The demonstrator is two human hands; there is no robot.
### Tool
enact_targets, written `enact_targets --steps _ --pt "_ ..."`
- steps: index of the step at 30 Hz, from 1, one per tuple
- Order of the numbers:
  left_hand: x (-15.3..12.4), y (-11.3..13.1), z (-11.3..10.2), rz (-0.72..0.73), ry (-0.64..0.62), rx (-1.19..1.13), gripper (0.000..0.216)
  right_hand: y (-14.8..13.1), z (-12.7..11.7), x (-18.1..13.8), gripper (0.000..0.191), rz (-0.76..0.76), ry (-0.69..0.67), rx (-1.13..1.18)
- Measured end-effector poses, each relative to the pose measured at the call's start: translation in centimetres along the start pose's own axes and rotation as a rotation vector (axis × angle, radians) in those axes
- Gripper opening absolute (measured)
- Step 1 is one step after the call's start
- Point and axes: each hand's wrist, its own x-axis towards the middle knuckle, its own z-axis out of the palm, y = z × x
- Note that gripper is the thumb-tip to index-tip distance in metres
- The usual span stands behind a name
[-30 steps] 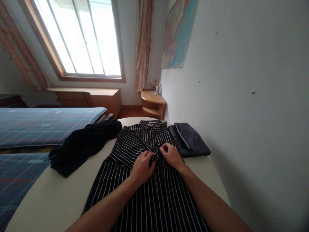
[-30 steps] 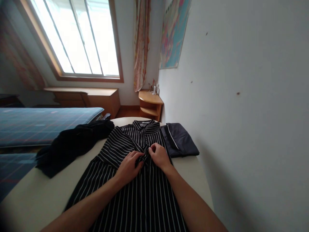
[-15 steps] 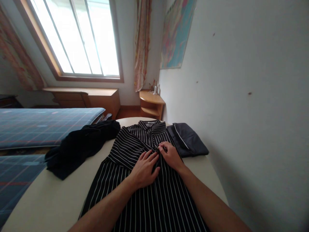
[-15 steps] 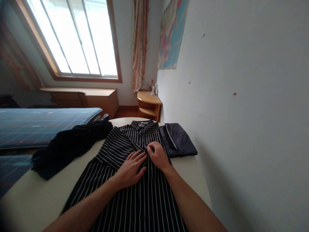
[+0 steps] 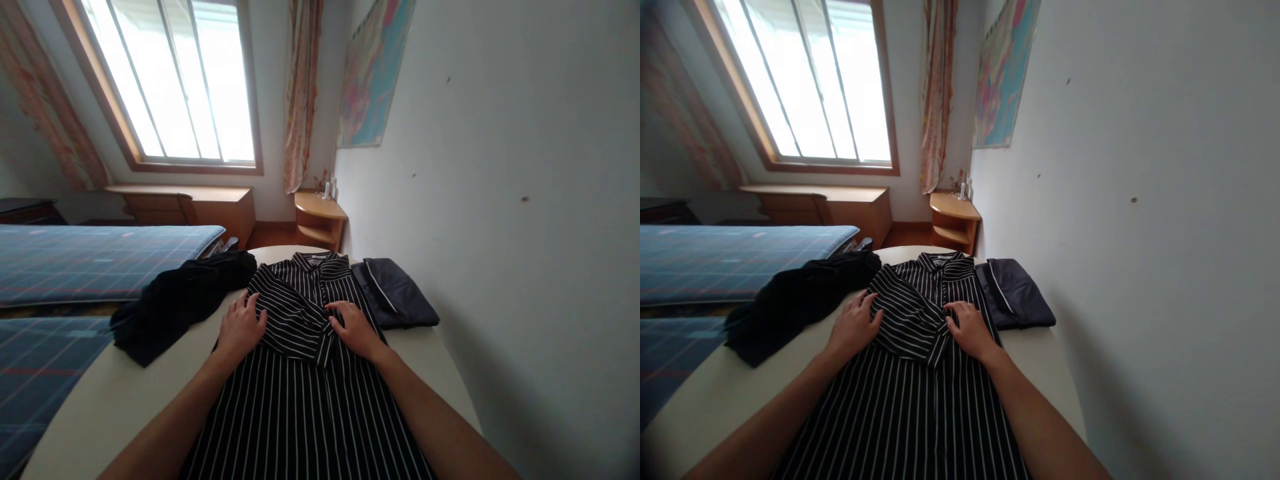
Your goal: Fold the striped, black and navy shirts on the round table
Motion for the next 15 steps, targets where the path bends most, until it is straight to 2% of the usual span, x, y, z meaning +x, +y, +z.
enact_targets --steps 3,6,10,15 --pt "-0.6 -3.3 -0.4 -0.038 -0.035 0.017 0.047 0.0 0.1 0.0 0.037 0.015 -0.039 -0.064" --pt "-1.1 -5.4 -0.3 -0.019 -0.077 -0.143 0.04 -0.2 0.0 0.1 0.04 0.034 -0.098 -0.135" --pt "-1.1 -6.3 0.1 -0.039 -0.116 -0.334 0.03 -0.7 -0.4 -0.2 0.047 0.018 -0.134 -0.202" --pt "-1.1 -6.1 -0.4 -0.121 -0.147 -0.379 0.028 -1.1 -0.4 -0.4 0.046 -0.021 -0.202 -0.253"
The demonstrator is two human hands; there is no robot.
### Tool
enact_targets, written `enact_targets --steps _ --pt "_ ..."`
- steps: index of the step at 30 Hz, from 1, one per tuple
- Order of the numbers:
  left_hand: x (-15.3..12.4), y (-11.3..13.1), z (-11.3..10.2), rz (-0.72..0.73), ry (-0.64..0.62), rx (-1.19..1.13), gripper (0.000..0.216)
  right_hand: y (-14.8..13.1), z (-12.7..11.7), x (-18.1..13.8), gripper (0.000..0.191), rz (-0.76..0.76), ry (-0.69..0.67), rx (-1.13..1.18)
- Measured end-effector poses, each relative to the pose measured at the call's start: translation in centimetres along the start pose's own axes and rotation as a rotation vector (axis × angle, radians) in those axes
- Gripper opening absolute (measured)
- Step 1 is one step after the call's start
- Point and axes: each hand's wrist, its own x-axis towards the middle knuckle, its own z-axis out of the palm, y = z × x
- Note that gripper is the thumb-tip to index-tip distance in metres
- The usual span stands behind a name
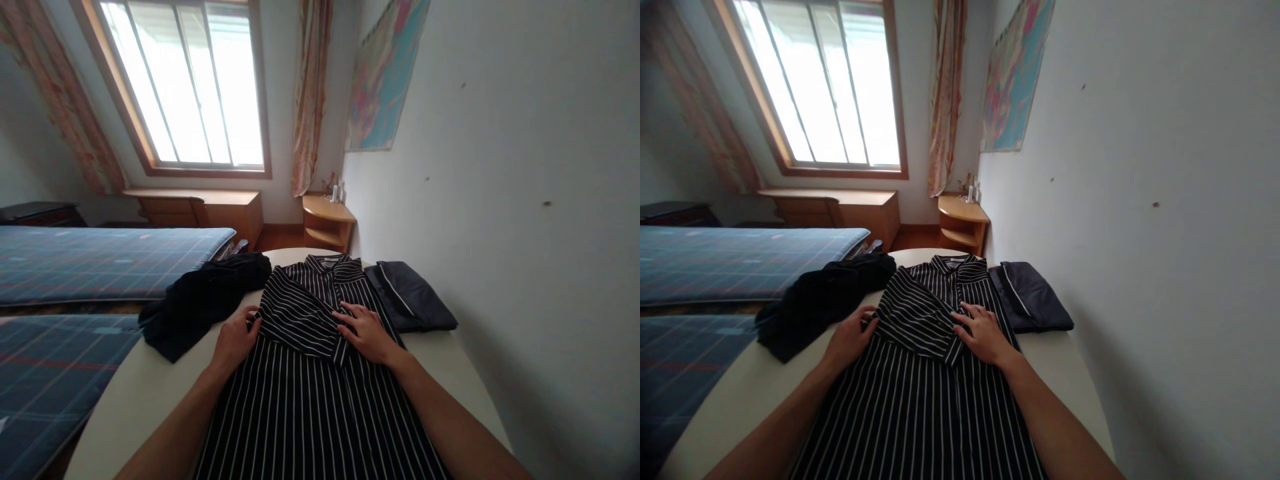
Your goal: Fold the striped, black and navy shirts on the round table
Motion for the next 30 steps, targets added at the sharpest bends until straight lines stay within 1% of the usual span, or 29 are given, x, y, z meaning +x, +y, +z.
enact_targets --steps 3,7,10,12,15,17,19,21,23,25,26,30 --pt "-0.3 0.4 -0.4 -0.046 -0.007 0.005 0.031 0.1 -0.1 0.3 0.045 0.024 -0.023 -0.013" --pt "-0.6 1.1 -0.7 -0.07 -0.016 0.004 0.029 -0.6 -1.5 2.0 0.04 0.018 -0.066 -0.084" --pt "-0.7 1.8 -0.8 -0.069 0.006 -0.033 0.021 -3.1 -2.5 4.8 0.031 0.012 -0.066 -0.18" --pt "-0.9 2.3 -1.0 -0.069 0.026 -0.023 0.02 -5.6 -2.5 7.3 0.032 0.045 -0.053 -0.151" --pt "-1.4 3.2 -1.3 -0.031 0.045 0.042 0.024 -9.5 -1.3 11.2 0.039 0.119 -0.065 0.018" --pt "-1.9 3.8 -1.4 0.03 0.052 0.098 0.025 -11.8 0.0 13.6 0.042 0.141 -0.086 0.082" --pt "-2.4 4.4 -1.4 0.103 0.047 0.155 0.025 -13.5 1.1 15.6 0.05 0.19 -0.124 0.122" --pt "-2.9 4.9 -1.3 0.165 0.028 0.19 0.024 -14.8 1.9 16.9 0.063 0.231 -0.154 0.124" --pt "-3.4 5.3 -1.2 0.205 -0.005 0.201 0.024 -15.6 2.4 17.7 0.078 0.248 -0.144 0.113" --pt "-3.7 5.7 -1.1 0.228 -0.039 0.198 0.026 -16.0 2.8 18.1 0.086 0.241 -0.134 0.089" --pt "-3.8 5.8 -1.0 0.231 -0.056 0.196 0.027 -16.0 2.9 18.2 0.084 0.237 -0.139 0.074" --pt "-4.1 6.2 -0.6 0.198 -0.118 0.14 0.032 -15.3 3.3 18.3 0.069 0.234 -0.183 0.048"
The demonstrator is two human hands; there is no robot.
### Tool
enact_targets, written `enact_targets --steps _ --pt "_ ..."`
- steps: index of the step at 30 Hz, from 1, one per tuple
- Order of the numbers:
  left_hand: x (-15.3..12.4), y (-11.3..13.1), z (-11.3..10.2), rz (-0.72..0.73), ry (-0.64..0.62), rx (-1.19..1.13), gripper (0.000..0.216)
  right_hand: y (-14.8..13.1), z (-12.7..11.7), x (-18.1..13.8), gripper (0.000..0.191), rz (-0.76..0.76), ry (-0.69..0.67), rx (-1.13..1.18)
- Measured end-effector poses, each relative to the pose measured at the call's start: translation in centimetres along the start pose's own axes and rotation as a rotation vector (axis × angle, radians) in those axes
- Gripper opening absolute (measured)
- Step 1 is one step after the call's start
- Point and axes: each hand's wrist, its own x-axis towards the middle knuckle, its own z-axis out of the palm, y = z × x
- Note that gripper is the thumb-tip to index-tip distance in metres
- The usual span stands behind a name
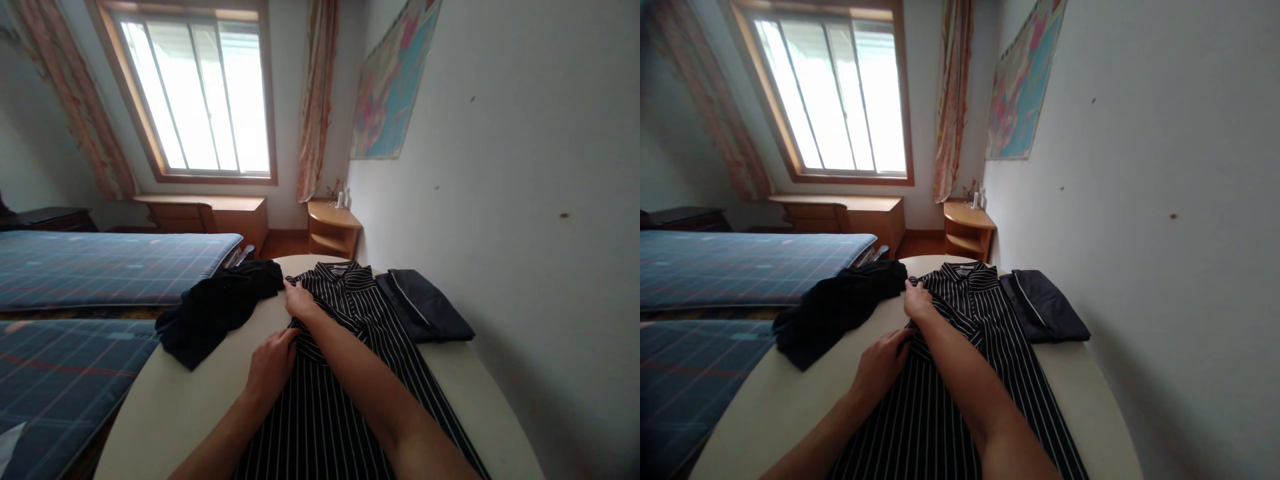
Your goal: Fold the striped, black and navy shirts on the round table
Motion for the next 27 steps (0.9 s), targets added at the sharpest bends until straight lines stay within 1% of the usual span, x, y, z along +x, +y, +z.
enact_targets --steps 6,10,15,19,22,25,27 --pt "0.1 0.4 0.1 -0.081 -0.043 -0.225 0.036 1.9 0.3 0.2 0.052 -0.056 0.006 0.023" --pt "0.3 0.7 0.0 -0.106 -0.021 -0.385 0.038 3.0 -0.2 0.2 0.05 -0.06 0.068 0.057" --pt "0.8 1.7 -0.1 -0.113 -0.018 -0.546 0.043 4.5 -1.9 0.4 0.054 -0.049 0.184 0.11" --pt "1.6 3.4 0.1 -0.118 -0.043 -0.695 0.047 6.4 -4.2 0.5 0.057 -0.072 0.268 0.16" --pt "2.2 5.2 1.0 -0.126 -0.073 -0.779 0.05 8.5 -5.6 0.6 0.059 -0.087 0.288 0.184" --pt "2.6 7.0 2.8 -0.133 -0.142 -0.798 0.054 10.9 -5.9 0.5 0.061 -0.083 0.295 0.19" --pt "2.6 7.7 4.2 -0.059 -0.149 -0.748 0.054 12.5 -5.5 0.1 0.062 -0.064 0.294 0.184"
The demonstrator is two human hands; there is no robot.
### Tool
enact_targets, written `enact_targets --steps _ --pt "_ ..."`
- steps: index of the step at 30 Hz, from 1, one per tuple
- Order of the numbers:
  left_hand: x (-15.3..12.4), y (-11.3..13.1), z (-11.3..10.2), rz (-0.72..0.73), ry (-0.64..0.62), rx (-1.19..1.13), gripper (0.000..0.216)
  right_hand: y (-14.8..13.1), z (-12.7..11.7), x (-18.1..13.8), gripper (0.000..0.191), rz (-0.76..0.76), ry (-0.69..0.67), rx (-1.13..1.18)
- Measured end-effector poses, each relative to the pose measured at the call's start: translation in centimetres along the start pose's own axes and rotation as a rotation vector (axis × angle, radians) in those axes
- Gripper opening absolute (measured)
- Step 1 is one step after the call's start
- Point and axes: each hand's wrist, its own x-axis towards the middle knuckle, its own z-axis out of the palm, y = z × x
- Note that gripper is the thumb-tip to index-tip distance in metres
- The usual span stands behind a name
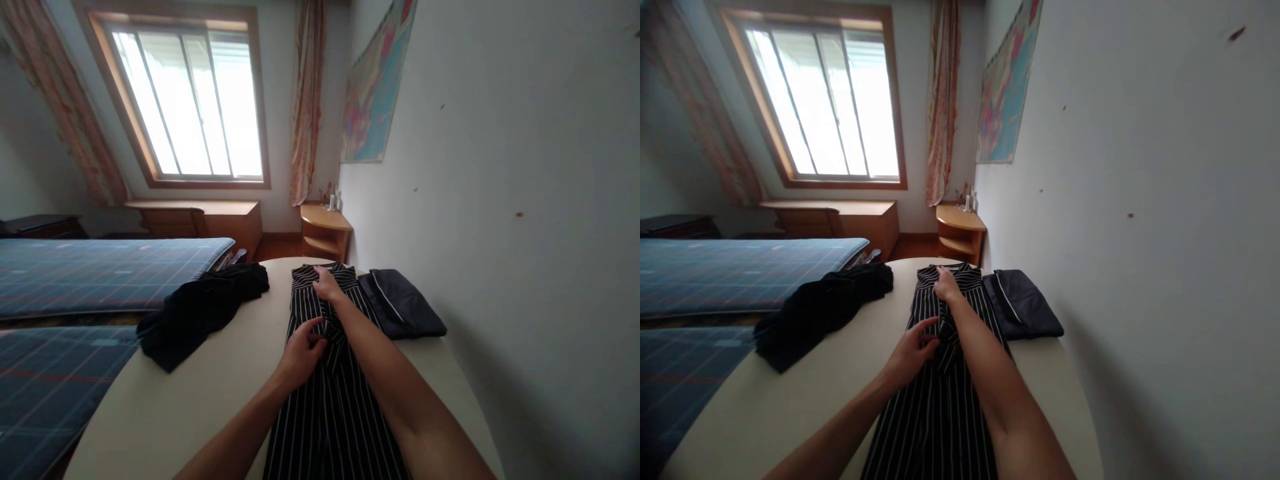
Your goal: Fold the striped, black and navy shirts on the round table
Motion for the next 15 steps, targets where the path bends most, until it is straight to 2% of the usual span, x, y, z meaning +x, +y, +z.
enact_targets --steps 3,5,8,10,15 --pt "-0.4 -1.0 1.6 0.223 0.006 0.231 0.047 2.1 0.2 -1.5 0.06 0.011 -0.006 -0.01" --pt "-0.9 -1.6 2.1 0.305 -0.02 0.422 0.049 3.1 0.0 -2.9 0.052 -0.02 -0.011 -0.04" --pt "-1.6 -2.2 2.3 0.288 -0.115 0.629 0.059 3.8 -0.7 -5.4 0.034 -0.065 -0.009 -0.106" --pt "-1.8 -2.4 2.2 0.264 -0.147 0.715 0.063 4.0 -1.5 -7.3 0.029 -0.062 -0.004 -0.138" --pt "-0.9 -3.1 0.4 0.281 -0.155 0.796 0.063 3.8 -2.7 -12.0 0.036 -0.025 -0.033 -0.159"
